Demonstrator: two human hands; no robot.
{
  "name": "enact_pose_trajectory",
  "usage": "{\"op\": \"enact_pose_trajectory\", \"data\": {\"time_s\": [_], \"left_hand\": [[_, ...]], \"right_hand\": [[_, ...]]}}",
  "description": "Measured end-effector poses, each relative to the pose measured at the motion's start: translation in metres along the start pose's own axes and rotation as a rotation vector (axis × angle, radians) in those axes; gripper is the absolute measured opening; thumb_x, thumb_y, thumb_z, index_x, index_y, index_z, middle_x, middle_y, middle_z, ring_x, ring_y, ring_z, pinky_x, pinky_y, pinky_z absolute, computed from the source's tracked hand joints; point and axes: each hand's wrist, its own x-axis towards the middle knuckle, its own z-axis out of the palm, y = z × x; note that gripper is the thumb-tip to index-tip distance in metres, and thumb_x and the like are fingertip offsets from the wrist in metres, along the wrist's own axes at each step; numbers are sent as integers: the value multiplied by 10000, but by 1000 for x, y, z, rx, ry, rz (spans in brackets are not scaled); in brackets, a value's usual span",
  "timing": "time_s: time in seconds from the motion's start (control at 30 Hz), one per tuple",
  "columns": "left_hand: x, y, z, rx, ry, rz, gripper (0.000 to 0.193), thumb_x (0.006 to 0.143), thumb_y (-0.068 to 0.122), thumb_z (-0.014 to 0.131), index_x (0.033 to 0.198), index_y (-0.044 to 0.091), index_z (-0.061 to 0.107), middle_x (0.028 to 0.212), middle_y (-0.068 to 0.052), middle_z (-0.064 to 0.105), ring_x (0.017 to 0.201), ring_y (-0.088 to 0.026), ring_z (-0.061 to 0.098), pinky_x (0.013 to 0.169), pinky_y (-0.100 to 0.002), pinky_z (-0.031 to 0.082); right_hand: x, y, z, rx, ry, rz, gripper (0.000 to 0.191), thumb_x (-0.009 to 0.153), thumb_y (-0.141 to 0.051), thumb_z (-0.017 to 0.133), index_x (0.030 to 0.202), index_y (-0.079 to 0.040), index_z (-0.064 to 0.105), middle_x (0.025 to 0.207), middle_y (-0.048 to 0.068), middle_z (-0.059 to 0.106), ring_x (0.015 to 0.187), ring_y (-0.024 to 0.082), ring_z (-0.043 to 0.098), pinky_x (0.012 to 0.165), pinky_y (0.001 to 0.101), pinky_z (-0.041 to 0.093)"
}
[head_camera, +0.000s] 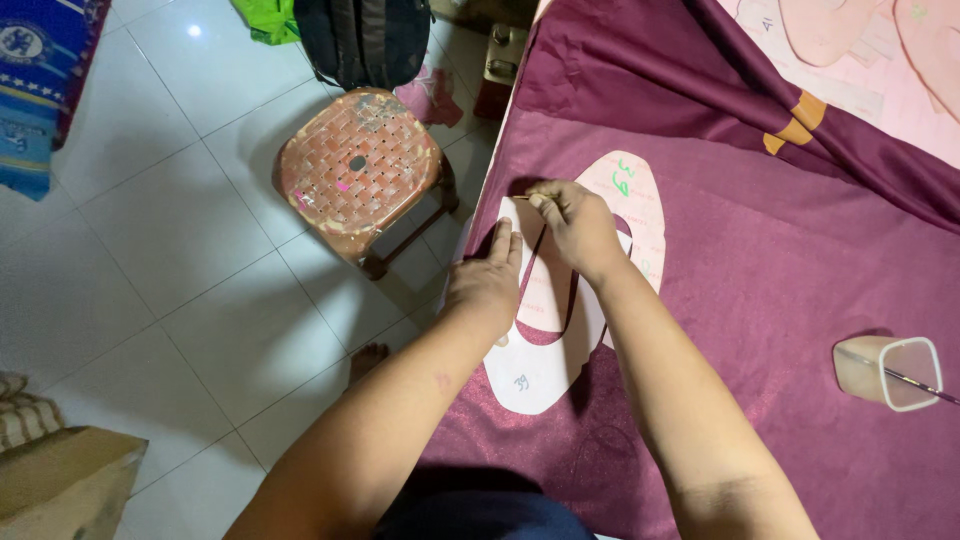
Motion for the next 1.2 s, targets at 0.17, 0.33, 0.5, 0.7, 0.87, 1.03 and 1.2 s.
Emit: {"op": "enact_pose_trajectory", "data": {"time_s": [0.17, 0.33, 0.5, 0.7, 0.87, 1.03, 1.2], "left_hand": [[-5, 3, -5, 66, -40, -10, 1531, 573, 254, 1022, 1629, 89, -74, 1693, -143, -198, 1286, -330, 570, 1028, -413, 498], [-12, 7, 4, 49, -22, -23, 1460, 623, 213, 979, 1657, 107, -47, 1730, -117, -196, 1188, -306, 671, 974, -427, 542], [-17, 12, 9, 27, -25, -18, 1522, 573, 236, 1014, 1646, 107, -58, 1725, -96, -207, 1220, -330, 637, 999, -418, 524], [-25, 17, 6, -12, 8, 8, 1578, 523, 276, 1043, 1631, 125, -71, 1707, -83, -212, 1317, -301, 567, 1061, -461, 476], [-29, 16, -1, -13, -37, 2, 1573, 553, 296, 1029, 1645, 145, -94, 1716, -66, -229, 1328, -290, 569, 1084, -466, 465], [-31, 9, -10, -6, -79, -4, 1566, 572, 352, 1021, 1645, 148, -102, 1715, -55, -256, 1354, -295, 547, 1087, -466, 471], [-31, 4, -11, -8, -75, 10, 1563, 574, 354, 1023, 1641, 167, -104, 1711, -26, -251, 1393, -292, 502, 1095, -480, 467]], "right_hand": [[-19, 1, -22, -182, 30, 56, 182, 1007, -180, 665, 1068, -19, 724, 1021, 166, 756, 885, 283, 729, 794, 372, 565], [-32, 1, -20, -92, 44, 35, 189, 996, -197, 669, 1062, -26, 718, 995, 159, 760, 881, 284, 740, 800, 371, 575], [-42, 9, -28, -186, 81, -52, 177, 1003, -176, 666, 1057, -16, 720, 1023, 180, 754, 898, 321, 729, 799, 393, 570], [-45, 8, -33, -242, 76, 28, 201, 1001, -208, 681, 1048, -17, 725, 1010, 191, 746, 867, 349, 721, 780, 415, 563], [-45, 2, -36, -234, 99, -6, 211, 994, -220, 672, 1041, -19, 720, 1017, 190, 743, 865, 349, 722, 785, 419, 570], [-76, -17, -23, -277, -2, -158, 198, 988, -196, 668, 1050, -11, 701, 1027, 190, 733, 899, 373, 703, 794, 441, 560], [-97, -32, -14, -217, -100, -150, 185, 966, -200, 671, 1017, -24, 700, 993, 171, 742, 881, 354, 717, 786, 427, 566]]}}
